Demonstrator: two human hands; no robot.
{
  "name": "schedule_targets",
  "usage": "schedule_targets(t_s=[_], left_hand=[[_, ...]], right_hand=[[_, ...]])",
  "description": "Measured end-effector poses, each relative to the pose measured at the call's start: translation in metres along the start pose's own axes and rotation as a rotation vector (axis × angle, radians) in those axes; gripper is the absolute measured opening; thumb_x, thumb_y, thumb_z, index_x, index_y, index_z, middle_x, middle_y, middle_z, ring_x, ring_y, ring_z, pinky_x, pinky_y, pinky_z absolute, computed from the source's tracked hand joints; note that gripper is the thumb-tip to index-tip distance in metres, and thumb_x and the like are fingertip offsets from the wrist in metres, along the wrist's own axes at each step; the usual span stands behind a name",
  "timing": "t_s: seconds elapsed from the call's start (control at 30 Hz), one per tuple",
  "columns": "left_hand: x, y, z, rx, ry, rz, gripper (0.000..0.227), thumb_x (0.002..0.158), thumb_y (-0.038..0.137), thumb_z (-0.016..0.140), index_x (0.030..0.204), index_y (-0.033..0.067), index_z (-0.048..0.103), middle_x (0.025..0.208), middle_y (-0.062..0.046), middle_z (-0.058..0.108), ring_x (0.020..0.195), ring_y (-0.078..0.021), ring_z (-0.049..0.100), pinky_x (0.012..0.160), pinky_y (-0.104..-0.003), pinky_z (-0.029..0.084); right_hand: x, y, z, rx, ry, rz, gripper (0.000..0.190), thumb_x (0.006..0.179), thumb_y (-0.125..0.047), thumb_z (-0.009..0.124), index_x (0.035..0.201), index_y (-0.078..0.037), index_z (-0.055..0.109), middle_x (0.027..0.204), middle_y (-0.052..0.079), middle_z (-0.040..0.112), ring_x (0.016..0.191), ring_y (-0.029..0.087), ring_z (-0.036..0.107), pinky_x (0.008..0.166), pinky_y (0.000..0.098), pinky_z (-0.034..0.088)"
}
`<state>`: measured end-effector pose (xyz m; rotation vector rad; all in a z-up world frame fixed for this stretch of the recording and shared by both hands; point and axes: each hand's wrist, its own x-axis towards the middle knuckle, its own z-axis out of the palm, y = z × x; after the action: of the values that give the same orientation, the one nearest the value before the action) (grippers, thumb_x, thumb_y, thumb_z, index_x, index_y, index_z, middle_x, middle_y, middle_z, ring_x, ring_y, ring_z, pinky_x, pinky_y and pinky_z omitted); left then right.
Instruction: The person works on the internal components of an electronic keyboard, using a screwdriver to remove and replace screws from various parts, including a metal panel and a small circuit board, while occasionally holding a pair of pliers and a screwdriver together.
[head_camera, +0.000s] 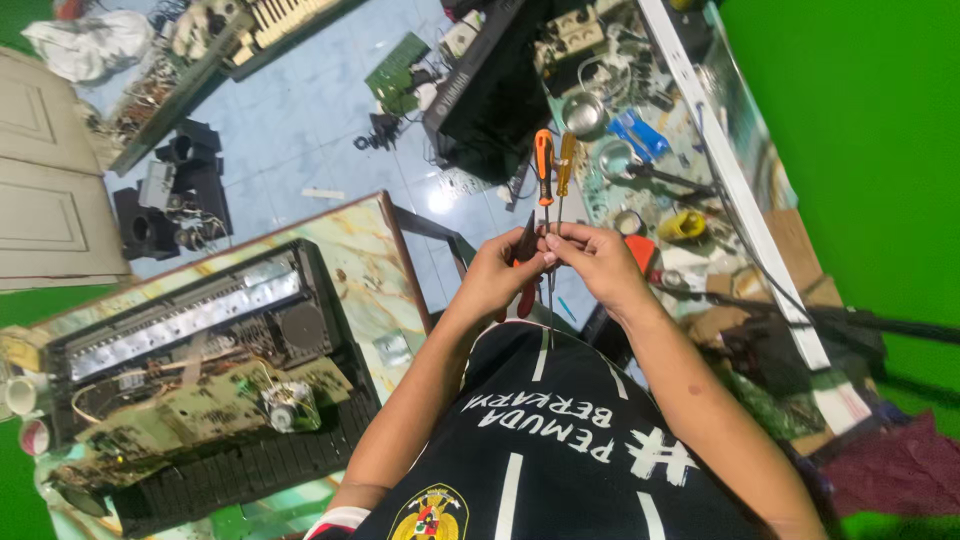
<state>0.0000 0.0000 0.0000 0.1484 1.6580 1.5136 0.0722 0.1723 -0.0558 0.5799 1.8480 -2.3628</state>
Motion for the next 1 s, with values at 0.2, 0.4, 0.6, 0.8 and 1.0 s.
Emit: schedule_targets(t_s=[0.2, 0.4, 0.6, 0.8, 1.0], left_hand=[[0.040, -0.003, -0.043, 0.017, 0.025, 0.174, 0.021, 0.098, 0.018, 0.072, 0.107, -0.0003, 0.068, 0.074, -0.003, 0.063, 0.054, -0.0111, 0.058, 0.046, -0.027, 0.043], [0.059, 0.001, -0.061, 0.031, 0.077, 0.234, 0.024, 0.097, 0.020, 0.072, 0.113, 0.0020, 0.070, 0.080, 0.000, 0.066, 0.072, -0.0074, 0.061, 0.062, -0.025, 0.051], [0.047, 0.024, -0.080, -0.095, 0.165, 0.030, 0.026, 0.092, 0.024, 0.070, 0.110, 0.0066, 0.066, 0.077, 0.000, 0.066, 0.050, -0.0111, 0.061, 0.034, -0.027, 0.039], [0.070, 0.005, -0.099, -0.142, 0.278, 0.198, 0.025, 0.097, 0.022, 0.073, 0.115, 0.0033, 0.069, 0.092, -0.004, 0.071, 0.066, -0.0086, 0.063, 0.047, -0.026, 0.043], [0.100, 0.034, -0.123, 0.026, 0.350, 0.369, 0.027, 0.108, 0.021, 0.070, 0.126, 0.0011, 0.068, 0.104, -0.011, 0.073, 0.086, -0.0155, 0.066, 0.068, -0.032, 0.050]], right_hand=[[0.059, -0.020, 0.015, 0.085, -0.035, 0.023, 0.028, 0.100, -0.014, 0.068, 0.118, 0.007, 0.072, 0.101, 0.009, 0.075, 0.090, 0.012, 0.069, 0.087, 0.0261, 0.056], [0.089, -0.029, 0.029, 0.067, -0.060, 0.017, 0.026, 0.100, -0.014, 0.067, 0.115, 0.006, 0.073, 0.101, 0.008, 0.075, 0.089, 0.012, 0.069, 0.086, 0.0263, 0.055], [0.117, -0.044, 0.044, 0.060, -0.141, 0.077, 0.025, 0.099, -0.013, 0.066, 0.116, 0.006, 0.072, 0.100, 0.009, 0.077, 0.091, 0.012, 0.071, 0.087, 0.0254, 0.055], [0.157, -0.052, 0.057, -0.007, -0.204, 0.103, 0.027, 0.099, -0.012, 0.068, 0.118, 0.007, 0.072, 0.103, 0.010, 0.077, 0.094, 0.012, 0.071, 0.087, 0.0241, 0.054], [0.220, -0.070, 0.062, -0.082, -0.331, 0.098, 0.027, 0.096, -0.010, 0.070, 0.120, 0.004, 0.073, 0.106, 0.009, 0.078, 0.095, 0.012, 0.072, 0.089, 0.0254, 0.056]])
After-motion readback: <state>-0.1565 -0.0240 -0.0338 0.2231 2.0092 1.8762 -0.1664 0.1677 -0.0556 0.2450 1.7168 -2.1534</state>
